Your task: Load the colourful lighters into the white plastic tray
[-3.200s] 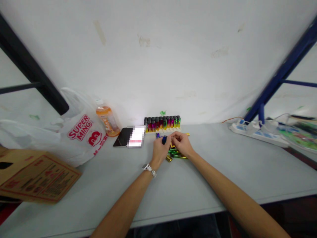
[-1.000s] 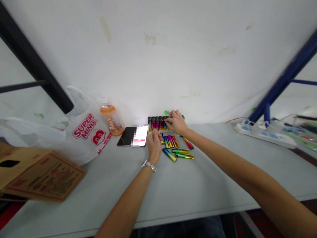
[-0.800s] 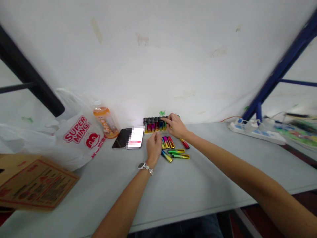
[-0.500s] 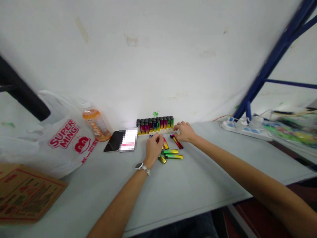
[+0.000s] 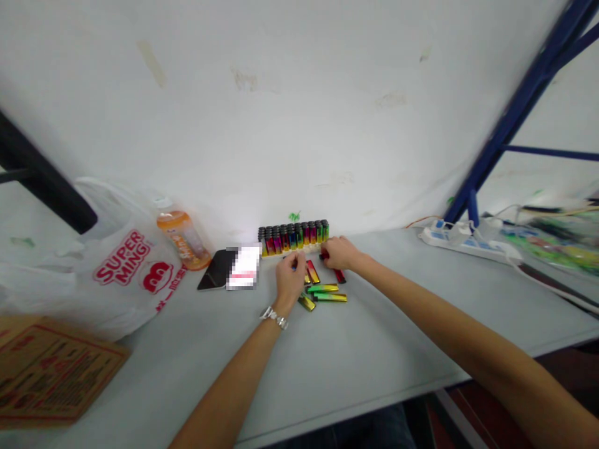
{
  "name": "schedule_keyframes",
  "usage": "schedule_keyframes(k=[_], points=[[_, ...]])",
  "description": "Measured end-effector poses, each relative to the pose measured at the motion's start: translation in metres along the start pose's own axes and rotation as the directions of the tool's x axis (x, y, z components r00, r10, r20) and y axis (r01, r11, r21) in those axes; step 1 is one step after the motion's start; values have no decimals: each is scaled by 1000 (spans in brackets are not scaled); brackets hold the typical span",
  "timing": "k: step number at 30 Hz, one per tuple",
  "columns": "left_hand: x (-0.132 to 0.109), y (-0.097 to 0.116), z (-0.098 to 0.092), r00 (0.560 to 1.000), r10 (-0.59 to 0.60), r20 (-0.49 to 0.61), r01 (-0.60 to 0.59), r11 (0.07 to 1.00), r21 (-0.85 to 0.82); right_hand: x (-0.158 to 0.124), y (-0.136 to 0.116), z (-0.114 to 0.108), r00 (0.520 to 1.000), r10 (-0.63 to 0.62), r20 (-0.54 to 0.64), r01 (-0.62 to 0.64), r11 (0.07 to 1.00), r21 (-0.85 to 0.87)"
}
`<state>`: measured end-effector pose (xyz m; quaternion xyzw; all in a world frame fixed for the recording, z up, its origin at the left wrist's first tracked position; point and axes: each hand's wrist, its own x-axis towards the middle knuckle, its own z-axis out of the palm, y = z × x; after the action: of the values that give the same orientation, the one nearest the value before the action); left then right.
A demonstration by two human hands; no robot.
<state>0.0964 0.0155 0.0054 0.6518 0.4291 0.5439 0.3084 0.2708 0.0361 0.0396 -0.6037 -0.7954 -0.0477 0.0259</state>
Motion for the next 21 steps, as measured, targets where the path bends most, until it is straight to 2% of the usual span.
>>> schedule_keyframes(k=[3,6,7,8,9,10,12,14,16,18,21], points=[[-2,-3,-9,1000,-13,-26,13,1000,-2,1,1,7,992,-79,-95,84,995,50],[-1,-6,-14,998,-18,-56,18,1000,-2,2,-8,12,951,-72,-300,168,937,307],[0,-7,-15,998,-18,-67,18,1000,0,2,-14,13,929,-12,-369,188,875,446],[0,-7,-15,997,-18,-76,18,1000,1,1,-21,13,905,77,-417,209,775,596],[0,-8,-16,997,-17,-82,17,1000,2,1,-30,13,883,181,-433,231,635,737],[0,-9,-16,996,-16,-82,17,1000,4,-1,-38,13,864,287,-414,254,462,850],[-1,-9,-16,997,-13,-71,13,1000,5,-4,-55,12,851,422,-312,282,133,950],[-1,-9,-16,998,-8,-55,9,1000,9,-8,-67,12,875,449,-182,246,-87,966],[-2,-8,-16,999,-3,-42,4,1000,21,-13,-73,14,912,406,-61,167,-231,959],[-2,-7,-16,999,-2,-37,4,1000,31,-18,-74,17,941,335,51,67,-332,941],[-3,-6,-16,1000,0,-24,1,999,33,-23,-72,20,943,283,176,-52,-397,916]])
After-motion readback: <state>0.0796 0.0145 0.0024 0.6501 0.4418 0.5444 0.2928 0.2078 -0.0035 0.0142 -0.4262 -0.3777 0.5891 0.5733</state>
